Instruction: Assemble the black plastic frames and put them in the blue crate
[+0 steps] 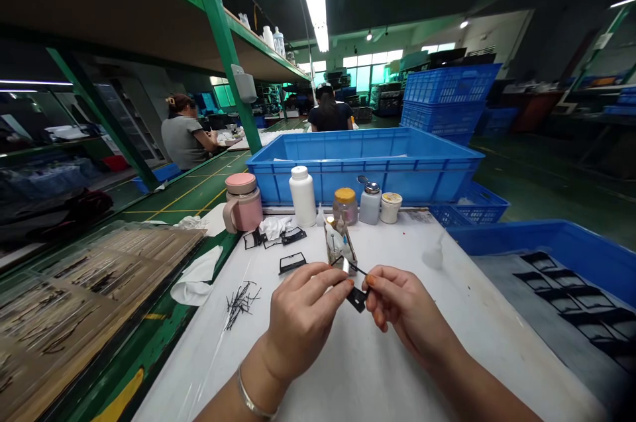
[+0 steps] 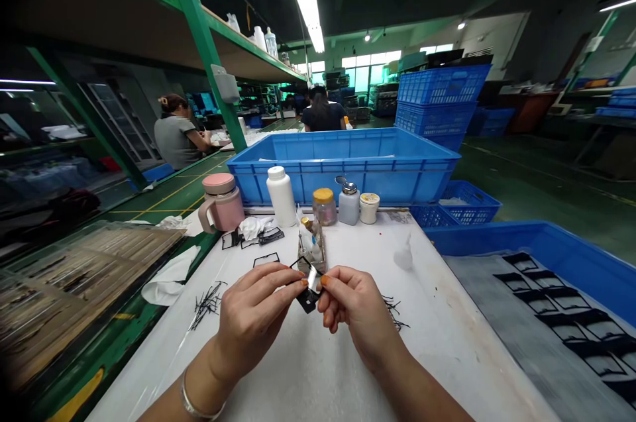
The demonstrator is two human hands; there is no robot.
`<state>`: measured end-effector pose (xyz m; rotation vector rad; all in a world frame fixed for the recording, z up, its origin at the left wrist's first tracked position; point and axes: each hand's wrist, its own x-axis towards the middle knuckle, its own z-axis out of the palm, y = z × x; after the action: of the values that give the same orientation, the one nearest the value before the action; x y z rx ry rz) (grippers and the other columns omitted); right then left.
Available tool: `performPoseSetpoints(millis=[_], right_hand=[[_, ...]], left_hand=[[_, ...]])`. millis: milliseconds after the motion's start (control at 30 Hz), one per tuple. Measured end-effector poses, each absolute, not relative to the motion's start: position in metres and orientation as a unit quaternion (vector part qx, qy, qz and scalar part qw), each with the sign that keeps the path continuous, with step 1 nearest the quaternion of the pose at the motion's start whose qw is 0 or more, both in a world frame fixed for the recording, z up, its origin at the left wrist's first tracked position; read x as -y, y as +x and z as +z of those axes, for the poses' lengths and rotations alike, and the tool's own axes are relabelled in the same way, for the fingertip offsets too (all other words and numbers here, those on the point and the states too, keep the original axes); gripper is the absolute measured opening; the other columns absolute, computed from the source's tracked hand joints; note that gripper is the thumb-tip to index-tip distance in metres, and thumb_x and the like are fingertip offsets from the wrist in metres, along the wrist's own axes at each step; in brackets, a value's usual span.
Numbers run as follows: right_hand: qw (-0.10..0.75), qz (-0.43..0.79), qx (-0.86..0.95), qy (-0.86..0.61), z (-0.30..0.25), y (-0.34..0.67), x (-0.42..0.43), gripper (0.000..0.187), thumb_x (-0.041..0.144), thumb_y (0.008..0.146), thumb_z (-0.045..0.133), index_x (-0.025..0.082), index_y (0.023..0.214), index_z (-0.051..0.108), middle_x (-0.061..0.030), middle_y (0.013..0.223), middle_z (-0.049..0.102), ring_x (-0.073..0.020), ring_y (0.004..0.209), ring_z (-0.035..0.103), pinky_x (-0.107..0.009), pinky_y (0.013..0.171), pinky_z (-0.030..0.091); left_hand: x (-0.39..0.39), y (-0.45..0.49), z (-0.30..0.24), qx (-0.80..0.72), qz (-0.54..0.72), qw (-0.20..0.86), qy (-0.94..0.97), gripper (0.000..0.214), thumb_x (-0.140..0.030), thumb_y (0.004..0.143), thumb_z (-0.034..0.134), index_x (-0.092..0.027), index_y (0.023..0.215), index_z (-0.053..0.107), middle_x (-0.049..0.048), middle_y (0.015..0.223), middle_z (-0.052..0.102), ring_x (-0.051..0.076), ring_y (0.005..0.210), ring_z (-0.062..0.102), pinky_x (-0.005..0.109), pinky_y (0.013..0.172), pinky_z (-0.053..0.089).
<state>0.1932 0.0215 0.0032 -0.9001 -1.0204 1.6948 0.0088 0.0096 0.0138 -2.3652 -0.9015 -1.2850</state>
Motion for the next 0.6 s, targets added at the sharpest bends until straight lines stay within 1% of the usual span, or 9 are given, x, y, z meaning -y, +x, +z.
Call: performPoseSetpoints(millis=[67,133,200,267,367,433,500,567,600], right_hand=[[0.467,0.687,0.421,-0.364,0.003,0.192,-0.021,0.030,0.042,0.079,0.070,0.014,0.074,0.061,-0.0010,0.058,0.062,-0.0067,0.040,0.051,-0.016,0.039,0.035],[0.469,0.682,0.427,-0.364,0.003,0.192,-0.022,0.034,0.047,0.081,0.067,0.014,0.076,0.061,-0.0011,0.059,0.062,-0.0071,0.041,0.052,-0.016,0.040,0.036],[0.471,0.670,0.436,-0.373,0.002,0.194,-0.024,0.037,0.051,0.082,0.065,0.014,0.081,0.063,-0.0012,0.061,0.062,-0.0078,0.043,0.053,-0.017,0.041,0.037],[0.478,0.637,0.458,-0.394,0.002,0.199,-0.028,0.037,0.051,0.082,0.065,0.014,0.084,0.064,-0.0018,0.063,0.062,-0.0086,0.045,0.055,-0.018,0.042,0.038],[0.543,0.521,0.494,-0.436,0.004,0.217,-0.037,0.032,0.047,0.081,0.068,0.014,0.085,0.065,-0.0020,0.063,0.062,-0.0090,0.046,0.054,-0.021,0.045,0.041],[0.622,0.400,0.485,-0.466,0.005,0.233,-0.046,0.027,0.042,0.082,0.068,0.016,0.087,0.066,-0.0015,0.065,0.062,-0.0094,0.050,0.054,-0.022,0.048,0.043],[0.683,0.278,0.455,-0.499,0.005,0.247,-0.056,0.024,0.038,0.081,0.070,0.017,0.090,0.066,-0.0025,0.073,0.064,-0.0122,0.061,0.059,-0.024,0.054,0.046],[0.692,0.184,0.450,-0.534,0.003,0.256,-0.066,0.028,0.036,0.076,0.073,0.018,0.098,0.066,-0.0058,0.092,0.068,-0.0179,0.084,0.064,-0.026,0.063,0.050],[0.680,0.151,0.460,-0.551,0.001,0.259,-0.070,0.035,0.035,0.074,0.075,0.019,0.103,0.065,-0.0073,0.104,0.067,-0.0207,0.097,0.062,-0.028,0.068,0.051]], left_hand=[[-0.011,0.009,0.013,0.313,-0.465,0.118,-0.819,0.028,-0.001,0.080,0.063,-0.018,0.101,0.068,0.0043,0.098,0.072,0.019,0.091,0.063,0.032,0.079,0.055],[-0.013,0.009,0.011,0.330,-0.501,0.042,-0.799,0.026,-0.003,0.083,0.062,-0.020,0.100,0.070,0.0040,0.098,0.072,0.017,0.090,0.064,0.030,0.079,0.054],[-0.016,0.009,0.010,0.369,-0.548,-0.102,-0.744,0.020,-0.009,0.084,0.064,-0.022,0.095,0.073,0.0037,0.096,0.072,0.016,0.089,0.065,0.027,0.079,0.054],[-0.019,0.009,0.010,0.409,-0.567,-0.298,-0.649,0.011,-0.018,0.082,0.069,-0.021,0.090,0.075,0.0046,0.092,0.072,0.016,0.086,0.066,0.024,0.077,0.054],[-0.021,0.009,0.011,0.428,-0.541,-0.538,-0.485,0.018,-0.029,0.077,0.076,-0.018,0.091,0.075,0.0065,0.091,0.071,0.015,0.083,0.065,0.021,0.072,0.054],[-0.022,0.008,0.010,0.420,-0.533,-0.611,-0.408,0.025,-0.031,0.074,0.079,-0.017,0.094,0.074,0.0072,0.094,0.071,0.014,0.082,0.064,0.020,0.070,0.054],[-0.023,0.006,0.009,0.403,-0.533,-0.648,-0.364,0.028,-0.030,0.071,0.081,-0.017,0.094,0.073,0.0072,0.098,0.070,0.013,0.082,0.063,0.020,0.069,0.055],[-0.024,0.005,0.007,0.386,-0.528,-0.675,-0.342,0.028,-0.027,0.070,0.082,-0.017,0.095,0.073,0.0066,0.099,0.069,0.012,0.081,0.063,0.020,0.068,0.056],[-0.025,0.005,0.006,0.379,-0.527,-0.685,-0.332,0.028,-0.025,0.071,0.082,-0.017,0.096,0.072,0.0062,0.099,0.069,0.012,0.079,0.063,0.021,0.067,0.056]])
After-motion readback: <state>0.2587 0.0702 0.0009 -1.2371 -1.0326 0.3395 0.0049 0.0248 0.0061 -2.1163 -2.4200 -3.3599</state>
